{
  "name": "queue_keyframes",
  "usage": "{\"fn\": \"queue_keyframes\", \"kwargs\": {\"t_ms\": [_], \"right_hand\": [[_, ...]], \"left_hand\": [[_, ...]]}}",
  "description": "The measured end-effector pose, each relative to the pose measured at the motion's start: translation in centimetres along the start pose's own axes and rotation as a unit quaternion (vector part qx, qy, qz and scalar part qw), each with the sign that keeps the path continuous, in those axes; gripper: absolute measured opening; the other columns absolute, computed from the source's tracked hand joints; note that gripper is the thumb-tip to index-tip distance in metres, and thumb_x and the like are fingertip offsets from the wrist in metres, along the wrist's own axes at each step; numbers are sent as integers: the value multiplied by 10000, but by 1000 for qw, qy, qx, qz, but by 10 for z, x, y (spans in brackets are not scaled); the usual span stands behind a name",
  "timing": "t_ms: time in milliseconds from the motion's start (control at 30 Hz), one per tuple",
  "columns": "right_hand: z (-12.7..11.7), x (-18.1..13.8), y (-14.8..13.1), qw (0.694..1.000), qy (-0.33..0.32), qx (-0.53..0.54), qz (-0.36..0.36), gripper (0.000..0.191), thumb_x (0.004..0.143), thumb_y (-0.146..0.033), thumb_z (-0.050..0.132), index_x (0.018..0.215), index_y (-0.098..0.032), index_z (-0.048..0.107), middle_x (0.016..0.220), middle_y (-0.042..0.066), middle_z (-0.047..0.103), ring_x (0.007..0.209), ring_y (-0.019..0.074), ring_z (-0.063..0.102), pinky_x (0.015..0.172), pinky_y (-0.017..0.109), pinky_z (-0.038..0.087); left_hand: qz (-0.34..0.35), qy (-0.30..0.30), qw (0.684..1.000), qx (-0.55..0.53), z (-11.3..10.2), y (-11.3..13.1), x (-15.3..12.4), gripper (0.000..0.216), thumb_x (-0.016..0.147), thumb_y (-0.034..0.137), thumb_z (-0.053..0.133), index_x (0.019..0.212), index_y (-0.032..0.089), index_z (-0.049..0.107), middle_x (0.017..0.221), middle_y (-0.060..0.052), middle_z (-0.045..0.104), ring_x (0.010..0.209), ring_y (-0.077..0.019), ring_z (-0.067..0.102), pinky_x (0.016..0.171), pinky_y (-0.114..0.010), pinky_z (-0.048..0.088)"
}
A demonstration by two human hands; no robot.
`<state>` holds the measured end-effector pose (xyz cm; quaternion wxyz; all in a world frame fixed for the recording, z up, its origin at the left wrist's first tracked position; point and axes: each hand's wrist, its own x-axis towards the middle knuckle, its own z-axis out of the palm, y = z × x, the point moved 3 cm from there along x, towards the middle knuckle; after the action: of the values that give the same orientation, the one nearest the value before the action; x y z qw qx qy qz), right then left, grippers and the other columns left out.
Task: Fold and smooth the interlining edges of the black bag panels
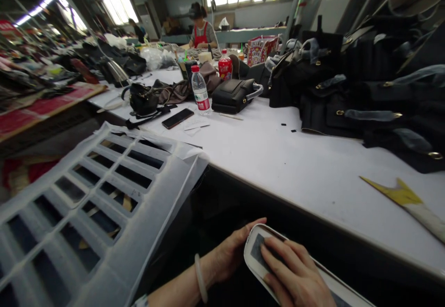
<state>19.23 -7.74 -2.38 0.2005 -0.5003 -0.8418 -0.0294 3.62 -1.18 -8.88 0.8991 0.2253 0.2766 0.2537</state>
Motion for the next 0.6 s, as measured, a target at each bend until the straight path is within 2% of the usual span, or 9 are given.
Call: {"fn": "queue_keyframes", "kwargs": {"t_ms": [133, 267, 400, 600], "right_hand": [[0, 0, -2, 1000, 7, 0, 6, 400, 885, -251, 620, 1283, -226, 644, 1309, 32, 644, 1090, 236, 625, 866, 333, 619], [1, -1, -3, 1000, 3, -6, 14, 412, 869, -234, 628, 1280, -227, 643, 1319, 23, 639, 1095, 235, 622, 867, 322, 615], [1, -2, -3, 1000, 5, -18, 7, 431, 848, -240, 646, 1279, -223, 642, 1333, 19, 630, 1084, 245, 630, 851, 343, 621], [6, -3, -4, 1000, 2, -26, -8, 413, 846, -246, 643, 1257, -214, 660, 1331, 18, 635, 1049, 241, 656, 825, 334, 628]], "left_hand": [[-13, -4, 1000, 15, -1, 3, -1, 711, 794, 575, 717, 1384, 206, 571, 1301, -114, 667, 1225, -292, 574, 1107, -430, 333], [-33, -22, 999, 20, -3, 7, 0, 623, 850, 486, 683, 1396, 215, 558, 1327, -107, 651, 1235, -275, 570, 1110, -419, 330], [-51, -39, 997, 31, -3, 12, 2, 661, 781, 445, 749, 1370, 196, 581, 1287, -111, 665, 1206, -279, 579, 1092, -398, 343], [-76, -23, 995, 55, 3, 19, 1, 668, 741, 394, 765, 1354, 192, 592, 1257, -119, 670, 1142, -266, 599, 1057, -392, 369]]}}
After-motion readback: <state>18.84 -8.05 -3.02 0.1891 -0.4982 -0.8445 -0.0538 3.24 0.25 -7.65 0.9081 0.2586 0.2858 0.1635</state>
